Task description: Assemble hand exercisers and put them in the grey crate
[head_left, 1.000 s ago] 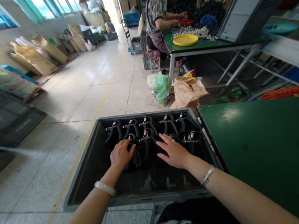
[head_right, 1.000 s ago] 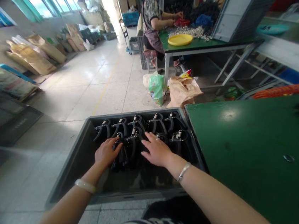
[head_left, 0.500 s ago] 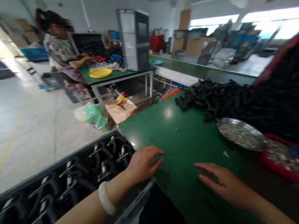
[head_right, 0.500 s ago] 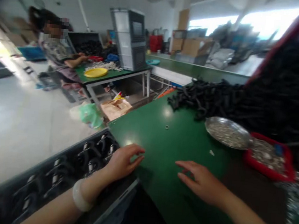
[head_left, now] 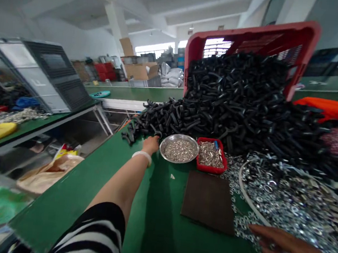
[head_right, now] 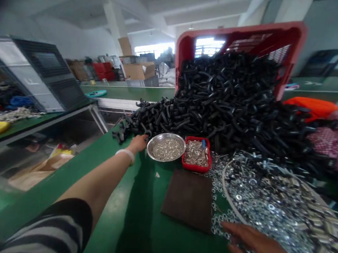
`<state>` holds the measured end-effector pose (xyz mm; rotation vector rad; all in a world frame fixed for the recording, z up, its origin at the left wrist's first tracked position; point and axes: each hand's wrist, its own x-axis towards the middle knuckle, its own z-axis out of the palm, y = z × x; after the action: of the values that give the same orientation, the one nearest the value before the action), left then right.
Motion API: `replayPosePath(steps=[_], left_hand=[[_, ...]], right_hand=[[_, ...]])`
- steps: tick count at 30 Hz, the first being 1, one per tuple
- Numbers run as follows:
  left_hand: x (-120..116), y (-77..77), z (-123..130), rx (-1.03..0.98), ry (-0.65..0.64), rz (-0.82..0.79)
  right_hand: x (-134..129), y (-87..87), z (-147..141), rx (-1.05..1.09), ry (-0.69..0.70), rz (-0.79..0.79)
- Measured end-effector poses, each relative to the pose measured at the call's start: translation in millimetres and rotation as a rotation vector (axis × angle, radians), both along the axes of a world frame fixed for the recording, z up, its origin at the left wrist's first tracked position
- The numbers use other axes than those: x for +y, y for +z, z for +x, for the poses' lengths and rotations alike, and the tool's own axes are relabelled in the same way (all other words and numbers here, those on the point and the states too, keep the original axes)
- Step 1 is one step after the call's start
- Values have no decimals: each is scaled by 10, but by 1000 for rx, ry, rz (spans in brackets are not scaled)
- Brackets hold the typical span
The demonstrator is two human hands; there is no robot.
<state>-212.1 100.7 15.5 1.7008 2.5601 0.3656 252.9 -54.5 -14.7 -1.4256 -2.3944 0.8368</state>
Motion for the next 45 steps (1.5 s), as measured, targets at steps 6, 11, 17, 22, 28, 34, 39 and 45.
replayPosePath(steps=[6, 11, 17, 22, 28, 34, 39, 45], left_hand=[[465, 21, 284, 9, -135, 81], [387, 50, 1104, -57, -625, 184], [-390, 19, 1933, -317, -1136, 5], [-512, -138, 2102, -1127, -815, -276], [-350, 17, 2398, -2111, -374, -533], [-581, -208, 2432, -1918, -207, -434], [-662, -410, 2298, -1256, -531, -161], [-727, -449, 1804, -525, -639, 127]], right_hand=[[450, 451, 108, 15, -100, 79], [1649, 521, -75, -189, -268, 434], [2622, 311, -392, -480, -150, 456], [2459, 518, -365, -347, -138, 583], [1238, 610, -606, -200, 367, 704], [846, 392, -419, -115, 167, 701], [1506, 497, -101, -557, -226, 333], [1766, 450, -346, -669, -188, 230]])
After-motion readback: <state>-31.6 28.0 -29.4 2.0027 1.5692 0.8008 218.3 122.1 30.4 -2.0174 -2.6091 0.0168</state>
